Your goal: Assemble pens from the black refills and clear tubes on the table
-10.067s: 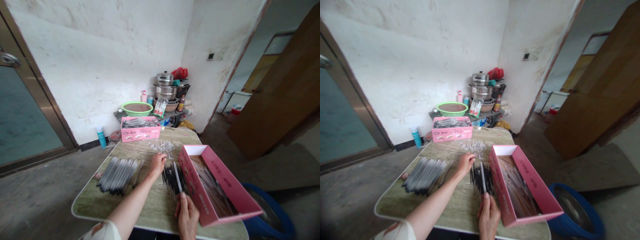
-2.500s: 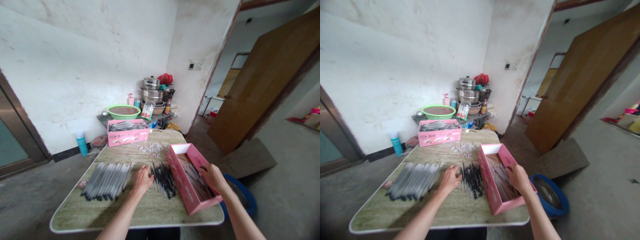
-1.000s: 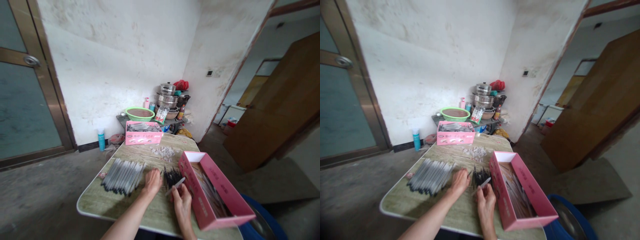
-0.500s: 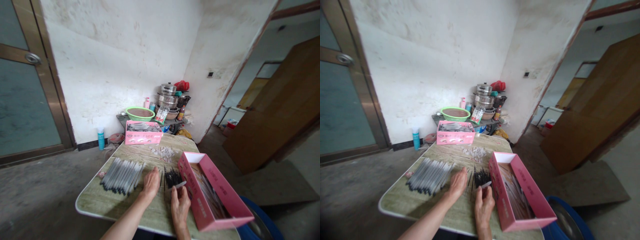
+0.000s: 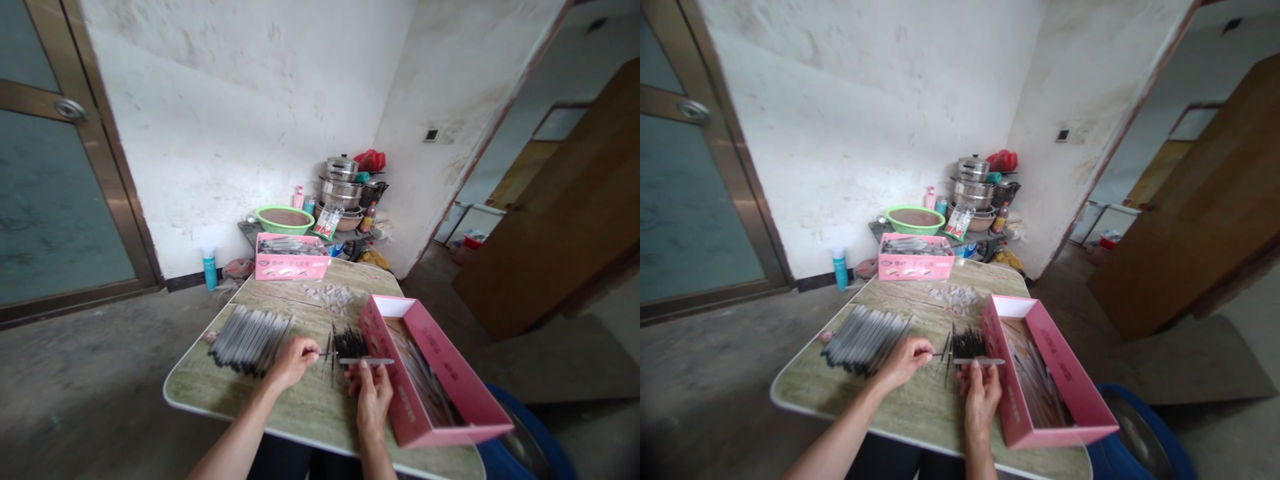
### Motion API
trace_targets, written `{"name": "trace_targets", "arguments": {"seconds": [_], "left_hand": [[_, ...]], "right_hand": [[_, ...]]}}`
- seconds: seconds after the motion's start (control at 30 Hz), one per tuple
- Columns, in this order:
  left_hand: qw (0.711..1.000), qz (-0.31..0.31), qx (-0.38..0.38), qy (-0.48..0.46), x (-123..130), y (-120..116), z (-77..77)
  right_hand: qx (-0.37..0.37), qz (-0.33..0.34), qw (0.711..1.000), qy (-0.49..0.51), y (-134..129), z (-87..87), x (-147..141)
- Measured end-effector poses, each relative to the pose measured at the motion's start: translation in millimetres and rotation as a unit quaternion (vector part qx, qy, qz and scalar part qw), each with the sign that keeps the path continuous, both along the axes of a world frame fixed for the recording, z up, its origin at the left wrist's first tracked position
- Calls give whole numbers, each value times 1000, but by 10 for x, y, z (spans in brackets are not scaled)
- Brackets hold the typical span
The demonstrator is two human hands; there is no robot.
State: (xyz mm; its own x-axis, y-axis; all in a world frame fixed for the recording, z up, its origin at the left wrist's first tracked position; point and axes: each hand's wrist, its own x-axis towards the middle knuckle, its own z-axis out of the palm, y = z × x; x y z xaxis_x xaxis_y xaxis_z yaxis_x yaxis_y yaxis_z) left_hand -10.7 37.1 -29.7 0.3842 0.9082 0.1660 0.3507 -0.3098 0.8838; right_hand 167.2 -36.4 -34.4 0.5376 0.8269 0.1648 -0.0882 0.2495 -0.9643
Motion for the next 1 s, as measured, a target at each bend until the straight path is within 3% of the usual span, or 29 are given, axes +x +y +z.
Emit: {"name": "trace_targets", "arguments": {"seconds": [0.43,0.73,1.0], "left_hand": [[997,-8,33,67,26,-103,109],[998,-45,-1,-53,166,-113,17],[970,-161,-76,-167,352,-258,187]], "right_hand": [[24,6,999,37,19,-12,3],[27,28,998,40,-3,4,-10],[25,90,995,-17,-22,-1,-10]]}}
